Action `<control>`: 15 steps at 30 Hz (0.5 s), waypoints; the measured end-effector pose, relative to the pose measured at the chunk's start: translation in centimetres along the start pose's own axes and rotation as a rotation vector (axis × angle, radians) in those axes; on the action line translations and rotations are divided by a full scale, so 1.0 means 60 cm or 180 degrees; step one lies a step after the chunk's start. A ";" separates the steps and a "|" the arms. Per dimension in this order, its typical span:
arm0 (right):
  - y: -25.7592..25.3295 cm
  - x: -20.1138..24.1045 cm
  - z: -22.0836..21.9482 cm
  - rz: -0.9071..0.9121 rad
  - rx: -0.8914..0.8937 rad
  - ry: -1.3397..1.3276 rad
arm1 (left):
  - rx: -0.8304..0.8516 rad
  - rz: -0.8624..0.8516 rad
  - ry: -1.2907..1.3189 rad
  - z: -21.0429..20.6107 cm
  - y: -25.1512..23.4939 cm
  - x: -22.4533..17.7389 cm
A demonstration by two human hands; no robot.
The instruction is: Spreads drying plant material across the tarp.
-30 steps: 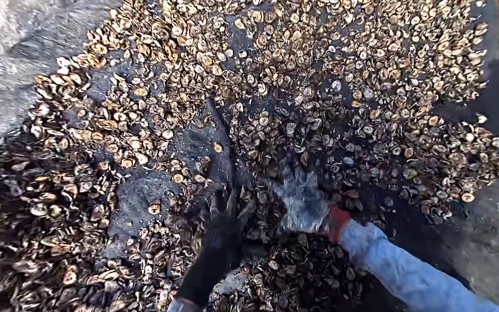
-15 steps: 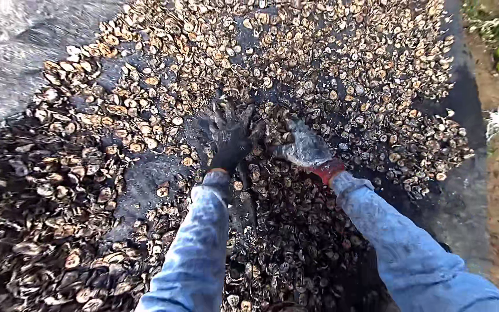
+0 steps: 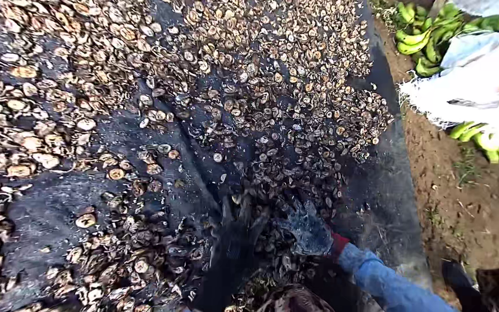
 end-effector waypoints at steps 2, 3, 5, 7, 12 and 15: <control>0.033 -0.051 0.014 -0.0261 0.0017 0.0213 | -0.0054 -0.0121 0.0059 -0.034 0.028 -0.031; 0.052 -0.079 0.018 -0.0434 -0.0024 0.0332 | -0.0110 -0.0196 0.0209 -0.043 0.027 -0.044; 0.090 -0.121 0.026 -0.0937 -0.0084 0.0364 | -0.0079 -0.0318 0.0679 -0.050 0.001 -0.069; 0.122 -0.153 0.045 -0.1597 -0.0066 0.0207 | -0.0023 -0.0307 0.1190 -0.039 -0.055 -0.104; 0.176 -0.225 0.083 -0.2279 -0.0861 0.0098 | -0.0513 -0.0730 0.0977 0.014 -0.234 -0.183; 0.131 -0.309 0.137 -0.2190 -0.1169 0.0313 | -0.0925 -0.0743 0.0064 0.025 -0.356 -0.222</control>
Point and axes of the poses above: each hand's wrist, its own y-axis away from the middle knuckle, its own z-axis out of the back of the hand, x = y × z, the point moved 1 cm from there along -y, towards the middle knuckle, and after that the axes turned 12 degrees about z, right-handed, at the moved point
